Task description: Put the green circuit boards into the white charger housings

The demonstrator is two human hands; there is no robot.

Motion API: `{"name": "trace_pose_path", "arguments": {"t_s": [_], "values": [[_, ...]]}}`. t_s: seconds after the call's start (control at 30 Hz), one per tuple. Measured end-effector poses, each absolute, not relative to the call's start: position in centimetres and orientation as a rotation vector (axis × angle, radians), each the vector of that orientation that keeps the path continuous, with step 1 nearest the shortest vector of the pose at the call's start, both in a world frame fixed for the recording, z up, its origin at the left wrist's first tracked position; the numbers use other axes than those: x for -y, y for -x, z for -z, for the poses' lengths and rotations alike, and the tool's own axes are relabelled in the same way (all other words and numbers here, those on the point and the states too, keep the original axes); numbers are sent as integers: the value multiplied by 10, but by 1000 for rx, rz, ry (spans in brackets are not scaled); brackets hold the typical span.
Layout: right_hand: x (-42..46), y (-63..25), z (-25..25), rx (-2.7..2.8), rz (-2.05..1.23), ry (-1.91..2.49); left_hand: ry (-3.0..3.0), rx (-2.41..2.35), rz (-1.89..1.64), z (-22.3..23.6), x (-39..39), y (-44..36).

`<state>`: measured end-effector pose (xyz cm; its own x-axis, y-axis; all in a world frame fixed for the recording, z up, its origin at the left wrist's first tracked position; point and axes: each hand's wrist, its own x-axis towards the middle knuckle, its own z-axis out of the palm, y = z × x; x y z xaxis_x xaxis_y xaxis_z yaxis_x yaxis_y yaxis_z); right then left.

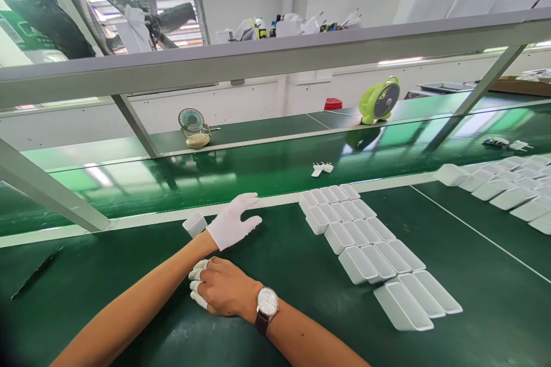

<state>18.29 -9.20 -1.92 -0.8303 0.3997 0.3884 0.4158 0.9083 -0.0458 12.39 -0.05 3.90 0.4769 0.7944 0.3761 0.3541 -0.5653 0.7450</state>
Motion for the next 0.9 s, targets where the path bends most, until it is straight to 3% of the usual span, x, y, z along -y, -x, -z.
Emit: {"name": "trace_pose_path", "arguments": {"t_s": [0.23, 0.4, 0.57, 0.73, 0.9], "values": [[88, -184, 24, 2647, -36, 528, -2193, -1426, -1307, -44, -2, -30], [87, -184, 28, 2640, -46, 509, -2137, -1530, -947, -16, 9, 14], [80, -197, 23, 2531, -76, 555, -2053, -1507, -846, -2, 19, 12], [38, -229, -6, 2218, -82, 1378, -1883, -1488, -768, 1, 26, 6], [-41, -271, -37, 1945, -55, 1925, -1879, -1459, -700, -1, 31, 5]]}}
